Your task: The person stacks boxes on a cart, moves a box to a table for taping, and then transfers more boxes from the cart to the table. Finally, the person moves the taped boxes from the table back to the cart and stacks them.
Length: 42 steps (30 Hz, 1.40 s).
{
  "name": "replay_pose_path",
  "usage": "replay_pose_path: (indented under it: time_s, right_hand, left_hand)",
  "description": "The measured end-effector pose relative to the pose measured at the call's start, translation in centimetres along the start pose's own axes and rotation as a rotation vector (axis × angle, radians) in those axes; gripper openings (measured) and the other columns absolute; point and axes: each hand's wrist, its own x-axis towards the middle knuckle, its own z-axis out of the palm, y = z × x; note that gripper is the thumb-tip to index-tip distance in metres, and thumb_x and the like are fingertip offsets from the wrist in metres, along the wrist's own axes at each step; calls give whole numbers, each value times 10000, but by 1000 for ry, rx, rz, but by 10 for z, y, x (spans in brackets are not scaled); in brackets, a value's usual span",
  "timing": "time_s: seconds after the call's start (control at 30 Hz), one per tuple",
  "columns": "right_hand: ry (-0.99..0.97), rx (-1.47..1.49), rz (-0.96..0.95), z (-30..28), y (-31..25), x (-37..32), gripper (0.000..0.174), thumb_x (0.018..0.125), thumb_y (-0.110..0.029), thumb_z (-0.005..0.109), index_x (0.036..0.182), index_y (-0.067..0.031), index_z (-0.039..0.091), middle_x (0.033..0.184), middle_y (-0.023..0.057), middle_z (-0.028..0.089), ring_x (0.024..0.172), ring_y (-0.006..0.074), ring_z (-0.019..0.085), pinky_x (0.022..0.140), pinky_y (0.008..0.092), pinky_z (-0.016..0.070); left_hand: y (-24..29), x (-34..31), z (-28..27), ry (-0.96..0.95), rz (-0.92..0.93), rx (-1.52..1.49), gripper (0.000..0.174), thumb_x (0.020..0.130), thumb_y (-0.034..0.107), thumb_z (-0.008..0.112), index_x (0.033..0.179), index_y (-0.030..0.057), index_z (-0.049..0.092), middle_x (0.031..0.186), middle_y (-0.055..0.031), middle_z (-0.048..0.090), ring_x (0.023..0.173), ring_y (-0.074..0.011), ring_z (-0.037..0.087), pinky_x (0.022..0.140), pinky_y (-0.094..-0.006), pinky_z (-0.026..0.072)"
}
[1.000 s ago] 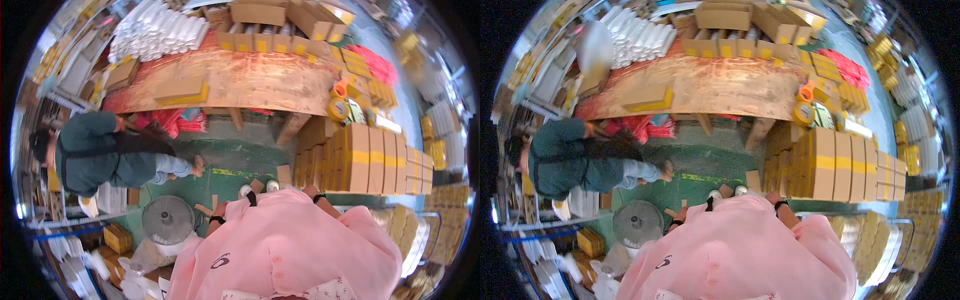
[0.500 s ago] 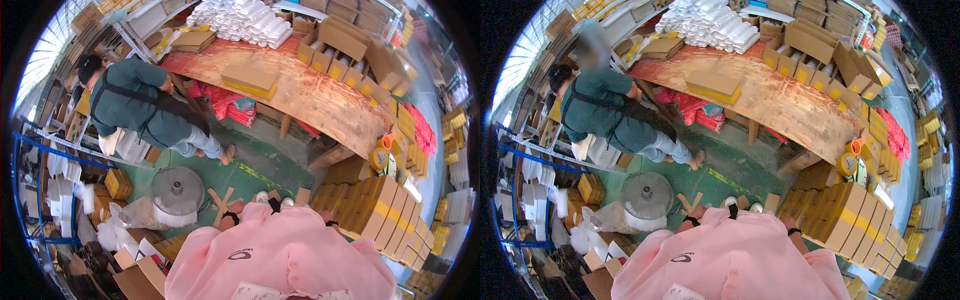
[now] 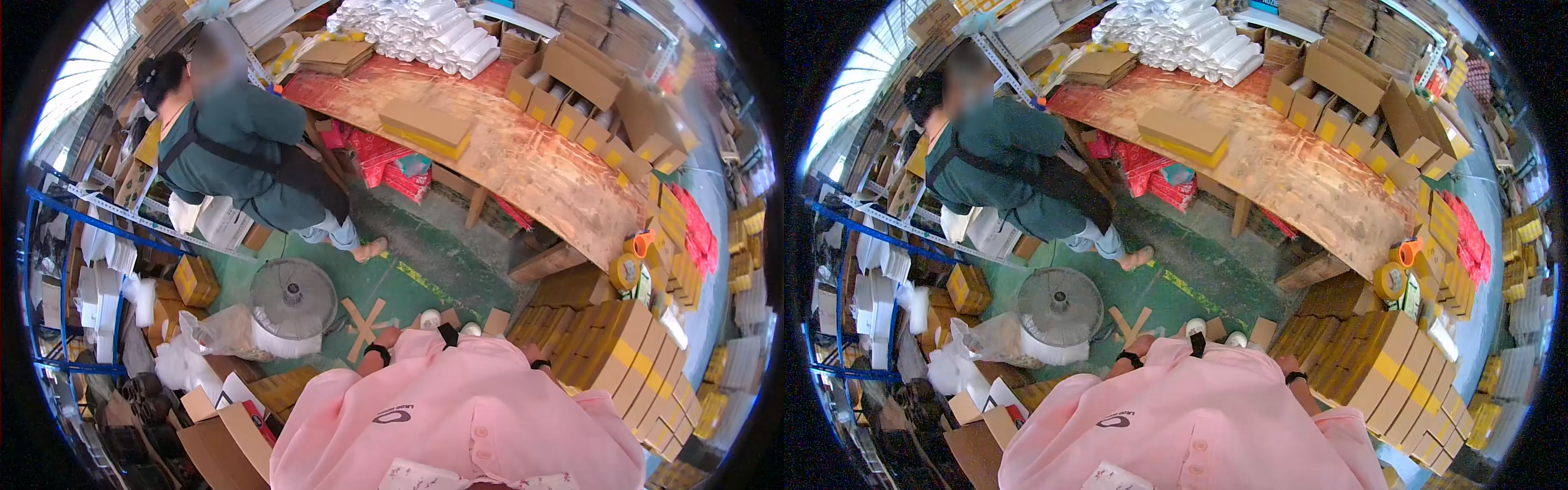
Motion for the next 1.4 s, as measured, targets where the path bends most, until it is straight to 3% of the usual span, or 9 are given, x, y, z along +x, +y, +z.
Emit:
replay_pose_path:
  time_s: [0.5, 0.6, 0.7, 0.8, 1.0, 1.07, 1.2, 1.3, 1.4]
  right_hand:
    - [-89, -25, 134, -1, 3, -2, 387, 797, -345, 503, 892, 15, 610, 923, 231, 593, 900, 347, 564, 754, 369, 444]
    - [24, 7, 96, 5, 9, 3, 411, 750, -329, 450, 778, 50, 607, 832, 294, 572, 837, 405, 574, 736, 432, 461]
    - [-112, -168, -14, 24, 50, 40, 374, 768, -324, 518, 892, 17, 610, 939, 242, 586, 933, 362, 552, 761, 379, 441]
    - [-76, -118, 119, -8, 0, -2, 354, 781, -305, 485, 905, 0, 615, 952, 216, 593, 937, 353, 556, 771, 382, 449]
    - [-150, -459, -252, 32, 67, 56, 334, 827, -267, 395, 916, -47, 630, 942, 144, 615, 901, 325, 575, 789, 386, 466]
    - [-119, -434, -180, 33, 76, 60, 330, 827, -269, 394, 910, -59, 634, 953, 143, 613, 909, 312, 577, 790, 392, 463]
    - [28, 40, -108, 4, 32, 18, 329, 693, -284, 599, 693, 44, 596, 704, 219, 612, 719, 320, 610, 646, 411, 463]
    - [-118, -89, -1, -23, -4, -10, 313, 809, -295, 427, 909, -86, 637, 953, 156, 612, 908, 329, 575, 801, 415, 456]
    - [-78, -182, 44, -45, -34, -32, 281, 802, -240, 474, 885, -19, 627, 868, 191, 625, 803, 329, 605, 710, 411, 493]
  left_hand:
    - [8, -1, -1, 1, -23, 0, 365, 753, 346, 501, 782, 9, 638, 900, -224, 591, 848, -376, 562, 723, -427, 445]
    - [5, 2, 1, -8, -50, -18, 367, 755, 336, 497, 795, -4, 630, 904, -229, 589, 857, -374, 562, 733, -431, 444]
    - [0, 6, 6, -9, -71, -18, 381, 759, 335, 494, 811, -21, 620, 902, -236, 587, 868, -373, 561, 743, -434, 442]
    - [2, 2, 5, -5, -64, -76, 390, 766, 334, 492, 823, -31, 615, 908, -241, 585, 877, -372, 560, 746, -432, 444]
    - [3, -3, 2, 6, -31, -112, 398, 763, 350, 502, 813, -28, 618, 914, -242, 583, 872, -370, 565, 727, -424, 453]
    - [2, 0, 8, 30, -40, -62, 410, 759, 363, 503, 812, -26, 620, 917, -242, 582, 867, -368, 568, 719, -422, 455]
    - [16, -10, -3, 12, -86, -48, 411, 751, 364, 510, 829, -23, 626, 924, -240, 583, 861, -361, 574, 717, -417, 457]
    - [13, -7, -3, 42, -78, 101, 397, 746, 354, 514, 829, -15, 632, 884, -226, 597, 843, -360, 579, 715, -415, 458]
    - [35, -25, -24, 163, -78, 24, 374, 742, 350, 521, 819, 4, 640, 820, -205, 609, 805, -361, 584, 708, -412, 459]
